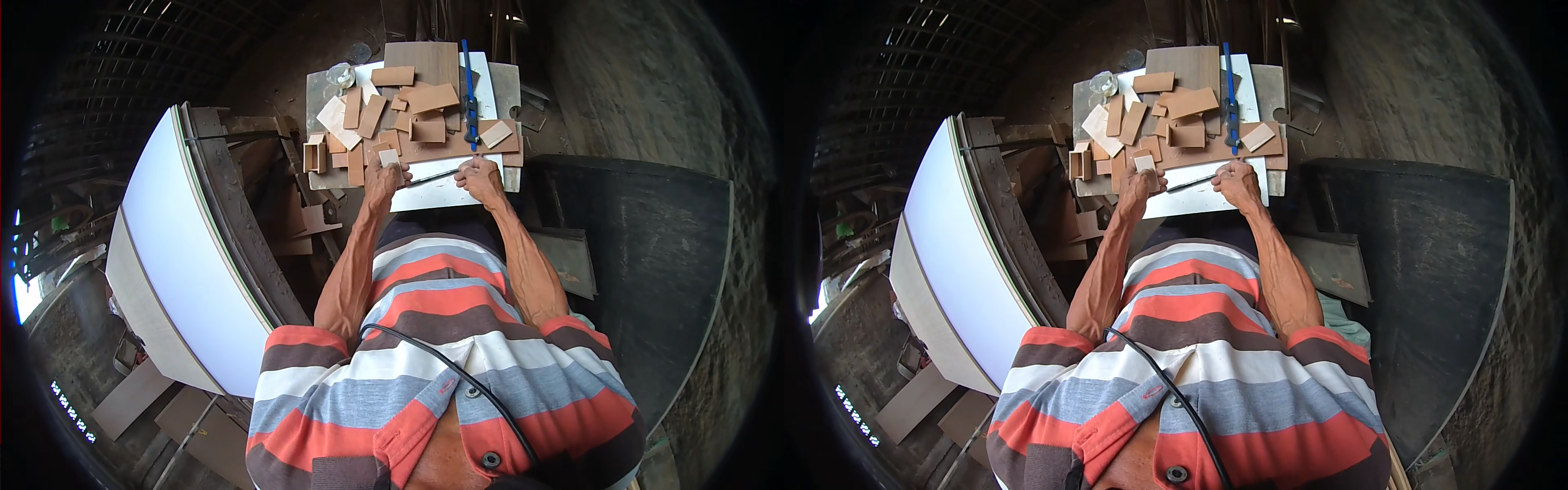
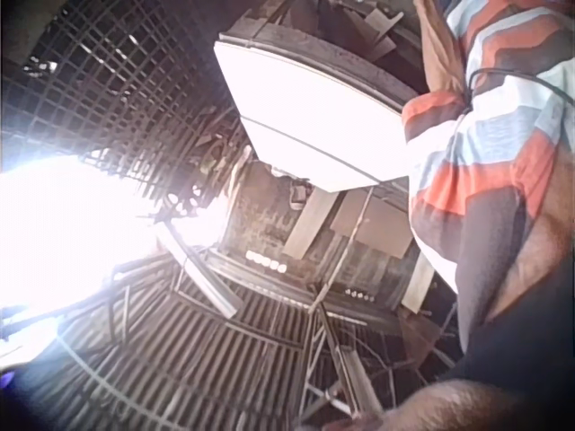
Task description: The person assembles small wooden boxes by applying glue to the edges of rectangular wooden pieces and joining them together. They handle the pieces one at a time, aligning the glued edges and pressing them to form box structures on a cluttered workbench.
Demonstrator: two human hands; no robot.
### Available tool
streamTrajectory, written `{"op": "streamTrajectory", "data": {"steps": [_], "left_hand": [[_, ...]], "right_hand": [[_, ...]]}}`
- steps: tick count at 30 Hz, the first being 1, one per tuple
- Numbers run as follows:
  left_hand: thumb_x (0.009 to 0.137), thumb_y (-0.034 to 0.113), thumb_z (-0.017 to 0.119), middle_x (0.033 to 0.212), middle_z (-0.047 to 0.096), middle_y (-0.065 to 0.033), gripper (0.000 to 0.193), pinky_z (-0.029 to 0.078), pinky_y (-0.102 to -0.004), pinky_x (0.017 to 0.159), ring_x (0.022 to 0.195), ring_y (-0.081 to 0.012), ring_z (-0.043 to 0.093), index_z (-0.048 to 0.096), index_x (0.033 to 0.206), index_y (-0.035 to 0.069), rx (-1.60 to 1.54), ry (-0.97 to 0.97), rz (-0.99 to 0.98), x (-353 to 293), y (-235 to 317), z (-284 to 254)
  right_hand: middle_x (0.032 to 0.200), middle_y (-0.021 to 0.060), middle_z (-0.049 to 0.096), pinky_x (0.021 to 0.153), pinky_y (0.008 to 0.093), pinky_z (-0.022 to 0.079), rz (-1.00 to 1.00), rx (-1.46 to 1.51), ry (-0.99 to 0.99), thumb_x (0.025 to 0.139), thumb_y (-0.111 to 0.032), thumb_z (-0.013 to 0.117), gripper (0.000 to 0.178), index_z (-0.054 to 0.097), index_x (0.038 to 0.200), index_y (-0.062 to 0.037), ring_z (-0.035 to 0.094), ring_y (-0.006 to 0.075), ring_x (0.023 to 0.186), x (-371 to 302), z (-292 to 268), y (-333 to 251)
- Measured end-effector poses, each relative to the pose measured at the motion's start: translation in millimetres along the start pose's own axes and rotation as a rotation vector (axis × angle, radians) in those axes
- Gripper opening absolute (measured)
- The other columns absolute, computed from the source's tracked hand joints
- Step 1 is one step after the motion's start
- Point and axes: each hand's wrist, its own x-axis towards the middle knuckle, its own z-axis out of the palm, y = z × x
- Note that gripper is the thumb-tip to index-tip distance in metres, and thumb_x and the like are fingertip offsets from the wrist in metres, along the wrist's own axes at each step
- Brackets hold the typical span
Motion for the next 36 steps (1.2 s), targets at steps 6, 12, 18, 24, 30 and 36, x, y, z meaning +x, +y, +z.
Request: {"op": "streamTrajectory", "data": {"steps": [6,12,18,24,30,36], "left_hand": [[0.090,0.009,0.050,0.097,0.063,-0.0126,0.028,0.060,-0.0333,0.069,0.081,-0.0217,0.068,0.045,0.116,0.000,-0.120,0.041,0.015,-9,14,22],[0.090,0.008,0.049,0.096,0.065,-0.0108,0.027,0.059,-0.0330,0.071,0.081,-0.0196,0.067,0.050,0.116,0.001,-0.096,0.089,0.035,-10,23,13],[0.090,0.016,0.057,0.086,0.062,-0.0058,0.024,0.054,-0.0273,0.063,0.071,-0.0125,0.062,0.055,0.109,0.001,-0.082,0.155,0.109,6,31,-15],[0.088,0.017,0.063,0.072,0.053,0.0006,0.018,0.043,-0.0229,0.050,0.055,-0.0070,0.048,0.058,0.097,0.001,-0.131,0.229,0.089,47,69,-53],[0.081,0.020,0.072,0.069,0.051,0.0021,0.025,0.040,-0.0224,0.047,0.053,-0.0063,0.047,0.057,0.090,0.002,-0.094,0.295,0.164,115,72,-102],[0.078,0.016,0.071,0.065,0.053,0.0009,0.018,0.038,-0.0231,0.044,0.052,-0.0073,0.046,0.061,0.080,0.001,0.045,0.402,0.225,179,75,-121]], "right_hand": [[0.071,0.0084,0.069,0.055,0.0296,0.053,0.045,-0.139,-0.099,0.087,-0.013,0.050,0.021,0.066,0.084,0.0008,0.066,0.0145,0.062,8,-17,-24],[0.084,0.0072,0.072,0.063,0.0268,0.052,-0.190,-0.112,-0.092,0.088,-0.013,0.056,0.019,0.065,0.097,0.0019,0.066,0.0128,0.071,21,-4,-58],[0.060,0.0038,0.061,0.052,0.0277,0.042,-0.318,-0.371,-0.061,0.088,-0.030,0.064,0.030,0.065,0.080,-0.0007,0.051,0.0096,0.053,42,23,-118],[0.074,0.0145,0.066,0.066,0.0377,0.048,-0.452,-0.509,0.028,0.085,-0.034,0.059,0.033,0.067,0.089,-0.0019,0.062,0.0263,0.070,101,80,-164],[0.093,0.0214,0.069,0.082,0.0443,0.051,-0.439,-0.595,0.022,0.083,-0.024,0.054,0.028,0.068,0.098,-0.0055,0.065,0.0396,0.094,143,140,-196],[0.094,0.0128,0.069,0.080,0.0410,0.051,-0.494,-0.790,0.026,0.079,-0.033,0.062,0.046,0.063,0.115,-0.0060,0.066,0.0301,0.090,176,176,-193]]}}
